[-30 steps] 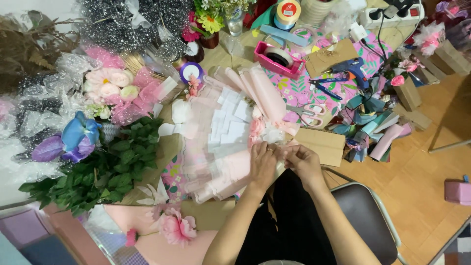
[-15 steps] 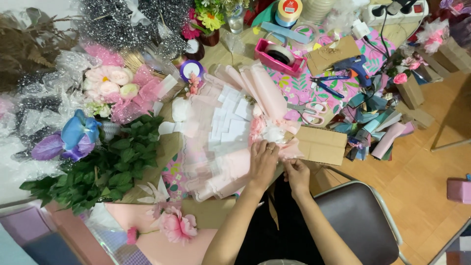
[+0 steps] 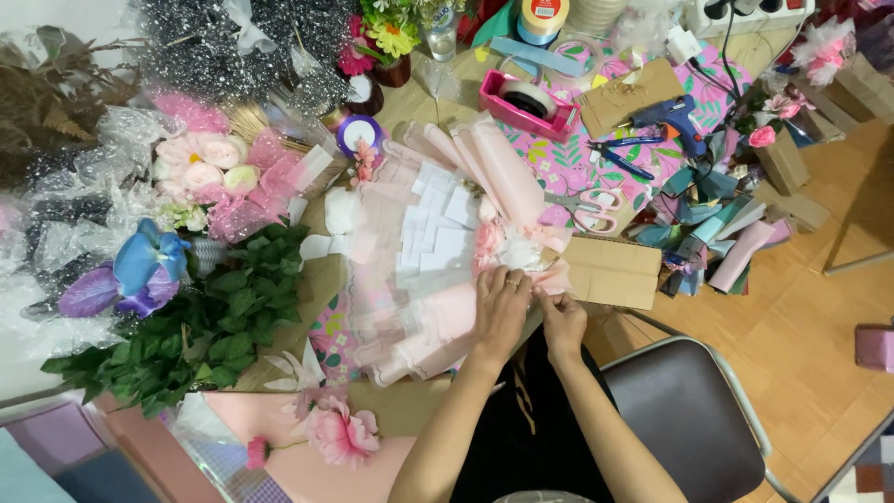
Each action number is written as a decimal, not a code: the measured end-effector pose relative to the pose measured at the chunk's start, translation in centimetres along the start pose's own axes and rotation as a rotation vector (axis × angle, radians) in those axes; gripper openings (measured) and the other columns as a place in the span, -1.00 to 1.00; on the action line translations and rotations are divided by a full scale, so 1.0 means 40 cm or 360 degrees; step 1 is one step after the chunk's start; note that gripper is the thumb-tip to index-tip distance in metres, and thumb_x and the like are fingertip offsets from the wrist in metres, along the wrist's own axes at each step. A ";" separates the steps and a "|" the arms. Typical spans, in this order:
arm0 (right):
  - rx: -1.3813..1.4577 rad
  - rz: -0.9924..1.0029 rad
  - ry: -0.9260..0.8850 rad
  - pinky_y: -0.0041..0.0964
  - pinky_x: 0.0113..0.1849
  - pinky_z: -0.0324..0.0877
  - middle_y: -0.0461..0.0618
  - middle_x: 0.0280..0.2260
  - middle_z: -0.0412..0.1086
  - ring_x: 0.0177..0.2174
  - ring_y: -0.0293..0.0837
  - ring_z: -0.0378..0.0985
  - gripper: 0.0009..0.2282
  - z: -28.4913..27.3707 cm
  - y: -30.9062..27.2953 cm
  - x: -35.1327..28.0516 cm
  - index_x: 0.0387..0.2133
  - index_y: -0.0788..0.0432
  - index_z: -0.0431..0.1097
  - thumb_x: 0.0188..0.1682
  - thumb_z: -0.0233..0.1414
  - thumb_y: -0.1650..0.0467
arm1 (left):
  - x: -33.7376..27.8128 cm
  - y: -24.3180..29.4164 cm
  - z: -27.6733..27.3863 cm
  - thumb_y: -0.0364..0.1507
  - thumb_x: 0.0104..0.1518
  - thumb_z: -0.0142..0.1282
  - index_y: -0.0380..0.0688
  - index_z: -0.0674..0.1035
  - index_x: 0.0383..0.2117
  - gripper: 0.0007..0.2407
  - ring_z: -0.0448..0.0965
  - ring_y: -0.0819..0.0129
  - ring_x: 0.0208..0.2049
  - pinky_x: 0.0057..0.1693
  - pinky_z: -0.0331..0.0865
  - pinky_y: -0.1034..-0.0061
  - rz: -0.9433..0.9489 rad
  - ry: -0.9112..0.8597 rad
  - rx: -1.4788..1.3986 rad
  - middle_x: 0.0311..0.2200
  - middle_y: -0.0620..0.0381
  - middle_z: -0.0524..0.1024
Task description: The person wraps a bouquet of flowers using pink and white decorative paper. They fold the paper around the stems, secure it with tape, and adjust the layers to create a finished presentation.
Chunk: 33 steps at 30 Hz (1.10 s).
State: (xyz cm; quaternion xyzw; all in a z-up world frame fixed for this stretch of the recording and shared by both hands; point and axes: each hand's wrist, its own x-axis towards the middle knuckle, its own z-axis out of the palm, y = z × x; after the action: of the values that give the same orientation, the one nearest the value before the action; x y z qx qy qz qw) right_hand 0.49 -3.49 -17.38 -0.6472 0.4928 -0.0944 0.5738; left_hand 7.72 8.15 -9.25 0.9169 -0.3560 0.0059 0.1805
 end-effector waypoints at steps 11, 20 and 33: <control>-0.0762 -0.0008 -0.0026 -0.10 -0.44 0.40 0.11 -0.64 0.47 -0.51 0.09 0.57 -0.64 -0.032 -0.152 -0.051 -0.58 0.13 0.53 -0.09 0.28 0.10 | -0.005 -0.011 0.023 -0.43 0.18 0.17 -0.07 0.39 -0.17 -0.80 0.44 0.19 0.07 0.23 0.15 0.19 0.0060 0.0088 0.0031 -0.35 0.08 0.57; -0.0982 0.0074 -0.0128 0.08 -0.31 0.47 0.22 -0.50 0.53 -0.29 0.31 0.62 -0.70 -0.029 -0.156 -0.013 -0.53 0.04 0.58 -0.09 0.20 0.10 | 0.009 0.001 -0.037 -0.47 0.29 -0.05 -0.09 0.50 -0.21 -0.93 0.45 0.18 -0.16 0.07 0.29 0.28 0.0303 0.0435 0.0176 -0.39 0.06 0.44; -0.0885 0.0049 -0.0183 0.05 -0.32 0.45 0.15 -0.53 0.52 -0.35 0.21 0.63 -0.68 -0.036 -0.137 -0.041 -0.50 0.06 0.56 -0.03 0.19 0.08 | 0.011 0.027 -0.087 -0.41 0.33 -0.08 -0.19 0.57 -0.03 -0.78 0.44 0.19 -0.11 0.12 0.26 0.26 0.0235 0.0254 0.0323 -0.28 0.06 0.49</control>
State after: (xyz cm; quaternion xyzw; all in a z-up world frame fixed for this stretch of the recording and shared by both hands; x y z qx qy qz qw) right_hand 1.58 -4.01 -11.60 -0.7765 0.4763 0.0899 0.4026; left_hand 7.77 8.29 -5.61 0.8984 -0.4044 0.1280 0.1139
